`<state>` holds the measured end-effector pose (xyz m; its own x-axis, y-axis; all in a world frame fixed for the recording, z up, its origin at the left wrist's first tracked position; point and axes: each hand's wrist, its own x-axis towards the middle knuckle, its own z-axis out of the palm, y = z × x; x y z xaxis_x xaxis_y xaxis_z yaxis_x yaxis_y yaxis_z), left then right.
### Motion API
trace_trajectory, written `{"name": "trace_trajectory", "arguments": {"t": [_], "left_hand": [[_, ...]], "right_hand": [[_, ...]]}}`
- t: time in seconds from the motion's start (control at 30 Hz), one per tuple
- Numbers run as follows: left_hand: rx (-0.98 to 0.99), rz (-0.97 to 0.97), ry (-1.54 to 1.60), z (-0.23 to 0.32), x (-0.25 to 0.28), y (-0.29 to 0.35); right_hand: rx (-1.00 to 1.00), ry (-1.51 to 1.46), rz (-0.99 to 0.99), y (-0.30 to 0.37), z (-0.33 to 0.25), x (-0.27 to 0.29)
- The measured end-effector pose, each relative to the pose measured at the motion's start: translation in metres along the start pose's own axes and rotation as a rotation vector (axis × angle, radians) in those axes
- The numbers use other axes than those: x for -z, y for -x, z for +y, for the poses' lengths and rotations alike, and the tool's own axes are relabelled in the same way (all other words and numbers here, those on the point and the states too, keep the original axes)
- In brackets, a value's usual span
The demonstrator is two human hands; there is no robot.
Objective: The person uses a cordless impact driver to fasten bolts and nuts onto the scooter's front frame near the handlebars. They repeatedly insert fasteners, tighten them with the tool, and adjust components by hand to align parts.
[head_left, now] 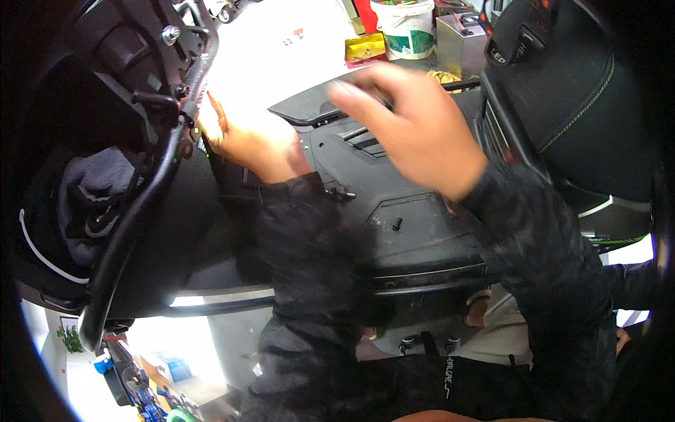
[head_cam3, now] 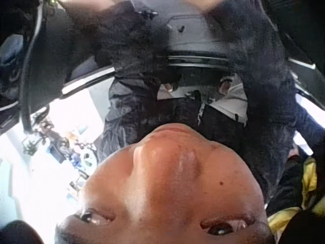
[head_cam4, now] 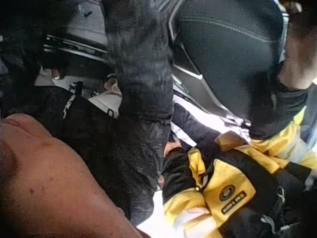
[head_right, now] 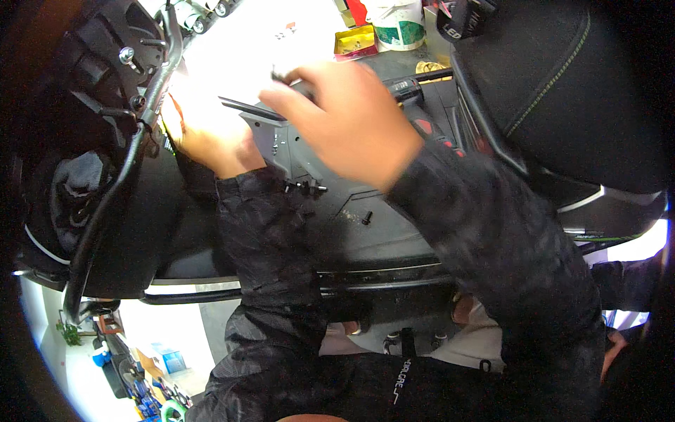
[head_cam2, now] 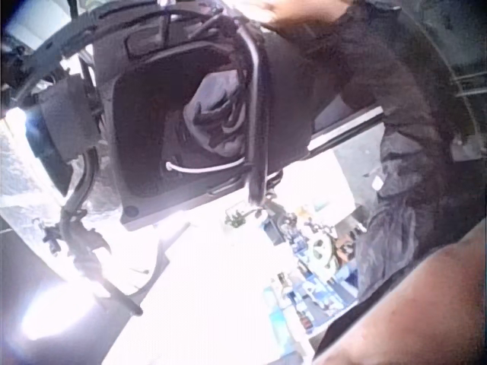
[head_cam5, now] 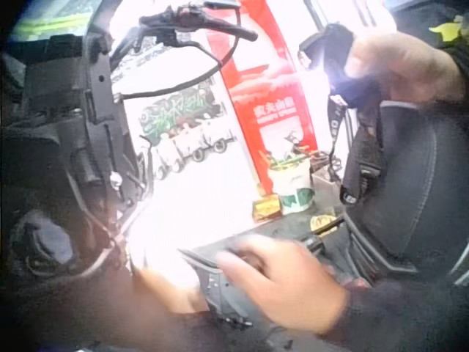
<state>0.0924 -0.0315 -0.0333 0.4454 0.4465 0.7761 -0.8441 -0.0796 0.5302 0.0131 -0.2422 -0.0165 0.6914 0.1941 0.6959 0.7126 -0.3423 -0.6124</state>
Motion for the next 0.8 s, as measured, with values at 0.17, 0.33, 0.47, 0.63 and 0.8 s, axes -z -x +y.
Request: {"name": "trace_trajectory", "arguments": {"t": [0.17, 0.33, 0.47, 0.63, 0.8], "left_hand": [[0.167, 0.047, 0.205, 0.016, -0.013, 0.0], [0.163, 0.159, 0.203, 0.021, -0.019, -0.001], [0.239, 0.185, 0.244, 0.018, -0.019, -0.001], [0.266, 0.247, 0.363, 0.017, -0.021, 0.0], [0.277, 0.221, 0.298, 0.019, -0.02, -0.001]], "right_hand": [[0.463, 0.509, -0.056, -0.089, 0.01, -0.06], [0.149, 0.083, -0.125, -0.109, 0.004, -0.083], [0.161, 0.087, 0.006, -0.111, 0.0, -0.091], [0.081, -0.059, 0.026, -0.102, 0.001, -0.094], [0.334, 0.196, 0.103, -0.111, 0.003, -0.096]]}}
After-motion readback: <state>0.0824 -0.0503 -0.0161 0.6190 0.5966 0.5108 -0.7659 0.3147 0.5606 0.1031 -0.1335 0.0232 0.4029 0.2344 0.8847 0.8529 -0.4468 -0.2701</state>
